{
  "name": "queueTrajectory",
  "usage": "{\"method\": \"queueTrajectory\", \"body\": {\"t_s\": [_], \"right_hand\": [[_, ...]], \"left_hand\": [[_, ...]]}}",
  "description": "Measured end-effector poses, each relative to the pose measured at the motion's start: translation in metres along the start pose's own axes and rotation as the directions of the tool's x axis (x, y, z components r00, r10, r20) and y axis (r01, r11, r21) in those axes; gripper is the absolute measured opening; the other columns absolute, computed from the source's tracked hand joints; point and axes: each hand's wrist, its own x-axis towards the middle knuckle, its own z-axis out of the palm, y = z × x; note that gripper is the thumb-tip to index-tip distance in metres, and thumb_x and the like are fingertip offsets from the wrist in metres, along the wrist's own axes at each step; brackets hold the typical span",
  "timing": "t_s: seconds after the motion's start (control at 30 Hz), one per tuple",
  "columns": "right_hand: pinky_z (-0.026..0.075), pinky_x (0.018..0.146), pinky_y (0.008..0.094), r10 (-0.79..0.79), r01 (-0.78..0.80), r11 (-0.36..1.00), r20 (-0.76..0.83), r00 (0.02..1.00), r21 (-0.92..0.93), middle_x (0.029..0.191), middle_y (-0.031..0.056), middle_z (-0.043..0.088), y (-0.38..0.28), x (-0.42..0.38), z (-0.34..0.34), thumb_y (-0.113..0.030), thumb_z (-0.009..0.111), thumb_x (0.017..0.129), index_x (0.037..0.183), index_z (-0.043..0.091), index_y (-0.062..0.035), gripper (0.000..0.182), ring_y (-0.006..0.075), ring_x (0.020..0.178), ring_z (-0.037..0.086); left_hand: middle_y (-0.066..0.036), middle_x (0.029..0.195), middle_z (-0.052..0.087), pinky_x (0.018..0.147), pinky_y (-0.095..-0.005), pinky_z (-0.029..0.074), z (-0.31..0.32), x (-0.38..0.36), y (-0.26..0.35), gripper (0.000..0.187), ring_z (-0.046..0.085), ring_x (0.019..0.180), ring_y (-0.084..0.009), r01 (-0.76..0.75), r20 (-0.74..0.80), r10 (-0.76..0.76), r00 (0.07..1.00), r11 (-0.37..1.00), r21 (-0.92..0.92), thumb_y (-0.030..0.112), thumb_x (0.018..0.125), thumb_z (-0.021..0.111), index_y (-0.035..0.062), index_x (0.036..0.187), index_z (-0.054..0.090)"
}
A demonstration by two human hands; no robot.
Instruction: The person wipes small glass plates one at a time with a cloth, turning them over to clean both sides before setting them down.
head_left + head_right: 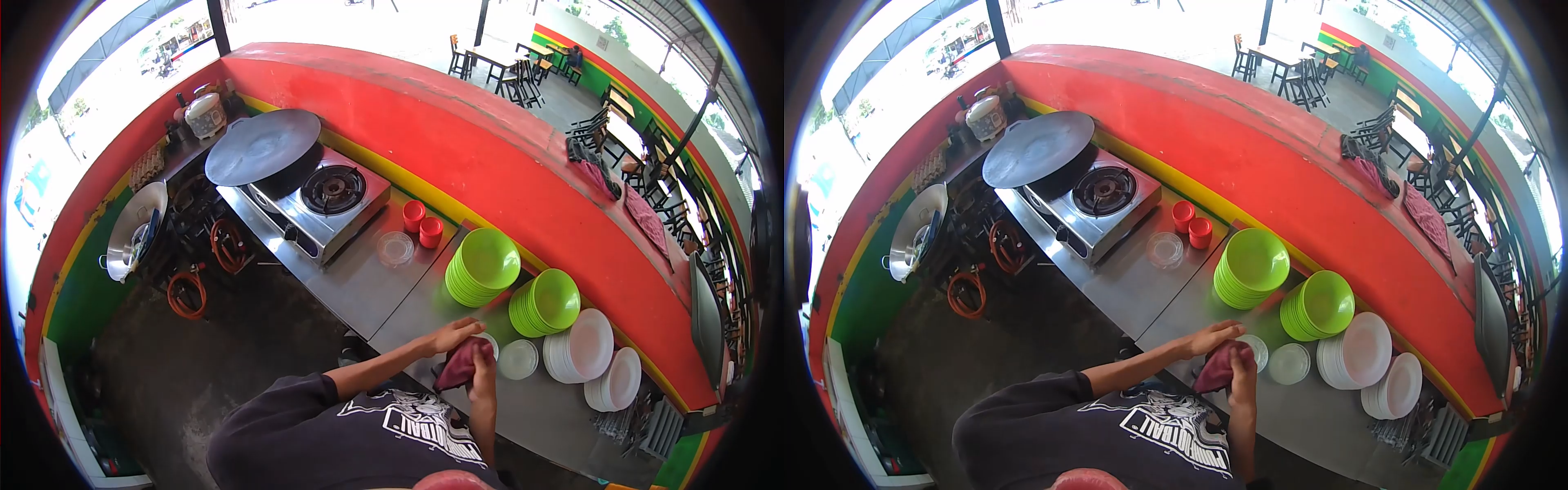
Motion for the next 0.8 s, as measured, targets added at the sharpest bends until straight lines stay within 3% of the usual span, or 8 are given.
{"method": "queueTrajectory", "body": {"t_s": [0.07, 0.13, 0.2, 0.23, 0.3, 0.4, 0.53, 0.8], "right_hand": [[0.050, 0.097, 0.0372, 0.073, -0.063, 0.918, -0.012, 0.997, 0.393, 0.123, 0.0075, 0.063, -0.012, 0.000, 0.005, -0.029, 0.063, 0.098, 0.128, 0.054, -0.0055, 0.040, 0.0214, 0.109, 0.063], [0.045, 0.104, 0.0386, -0.029, 0.024, 0.929, 0.009, 1.000, 0.370, 0.134, 0.0100, 0.057, -0.019, 0.008, 0.008, -0.030, 0.060, 0.099, 0.135, 0.049, -0.0044, 0.046, 0.0228, 0.119, 0.058], [0.044, 0.105, 0.0378, -0.134, 0.142, 0.941, -0.045, 0.990, 0.308, 0.132, 0.0114, 0.059, -0.026, 0.013, 0.017, -0.026, 0.062, 0.099, 0.134, 0.051, -0.0027, 0.043, 0.0226, 0.119, 0.058], [0.044, 0.104, 0.0370, -0.183, 0.193, 0.974, -0.082, 0.980, 0.123, 0.131, 0.0119, 0.060, -0.022, 0.016, 0.014, -0.023, 0.063, 0.098, 0.133, 0.053, -0.0015, 0.042, 0.0222, 0.119, 0.058], [0.043, 0.104, 0.0355, -0.298, 0.259, 0.931, -0.123, 0.947, -0.257, 0.130, 0.0130, 0.062, -0.015, 0.022, 0.009, -0.017, 0.065, 0.096, 0.130, 0.057, 0.0010, 0.040, 0.0214, 0.119, 0.058], [0.047, 0.095, 0.0310, -0.448, 0.371, 0.800, -0.057, 0.892, -0.472, 0.118, 0.0105, 0.066, -0.014, 0.022, 0.015, -0.015, 0.069, 0.093, 0.121, 0.064, 0.0007, 0.032, 0.0161, 0.106, 0.062], [0.049, 0.092, 0.0306, -0.279, 0.258, 0.811, 0.040, 0.959, -0.525, 0.113, 0.0091, 0.068, -0.008, 0.018, 0.008, -0.014, 0.071, 0.091, 0.121, 0.064, 0.0015, 0.035, 0.0156, 0.102, 0.063], [0.049, 0.092, 0.0297, -0.084, 0.119, 0.959, 0.143, 0.986, -0.256, 0.117, 0.0096, 0.066, -0.009, 0.002, 0.015, -0.009, 0.070, 0.089, 0.122, 0.062, 0.0018, 0.036, 0.0149, 0.103, 0.063]], "left_hand": [[-0.010, 0.139, 0.051, 0.101, -0.0330, 0.044, -0.004, 0.003, 0.000, 0.066, 0.051, 0.124, -0.0206, -0.019, 0.041, 0.021, 0.999, 0.999, -0.049, 0.055, 0.100, 0.041, 0.0071, 0.146, 0.043], [-0.008, 0.138, 0.051, 0.103, -0.0349, 0.042, -0.005, 0.006, -0.004, 0.067, 0.048, 0.127, -0.0200, -0.080, 0.110, 0.097, 0.989, 0.986, -0.149, 0.056, 0.100, 0.040, 0.0081, 0.147, 0.041], [-0.007, 0.138, 0.051, 0.102, -0.0345, 0.043, -0.005, 0.000, 0.004, 0.064, 0.048, 0.125, -0.0184, 0.022, 0.074, -0.012, 0.997, 0.990, -0.141, 0.053, 0.101, 0.039, 0.0077, 0.147, 0.042], [-0.006, 0.137, 0.051, 0.101, -0.0342, 0.043, -0.005, -0.005, 0.010, 0.063, 0.049, 0.124, -0.0176, 0.074, 0.056, -0.067, 0.996, 0.988, -0.139, 0.051, 0.102, 0.039, 0.0075, 0.147, 0.042], [-0.007, 0.136, 0.052, 0.100, -0.0336, 0.043, -0.007, 0.003, 0.000, 0.063, 0.050, 0.121, -0.0179, -0.039, 0.054, 0.048, 0.997, 0.988, -0.146, 0.052, 0.101, 0.040, 0.0072, 0.146, 0.043], [-0.009, 0.135, 0.053, 0.100, -0.0342, 0.044, -0.008, 0.017, -0.009, 0.067, 0.052, 0.119, -0.0191, -0.134, -0.026, 0.132, 0.991, 0.985, -0.107, 0.054, 0.097, 0.044, 0.0077, 0.146, 0.044], [-0.011, 0.136, 0.053, 0.102, -0.0370, 0.044, -0.011, 0.012, 0.010, 0.071, 0.051, 0.124, -0.0231, -0.023, -0.073, 0.015, 0.997, 0.994, -0.109, 0.055, 0.094, 0.049, 0.0075, 0.146, 0.045], [-0.019, 0.140, 0.050, 0.101, -0.0408, 0.045, -0.004, -0.003, 0.009, 0.076, 0.052, 0.124, -0.0257, -0.165, -0.138, 0.148, 0.979, 0.979, -0.122, 0.057, 0.096, 0.050, 0.0036, 0.149, 0.039]]}}
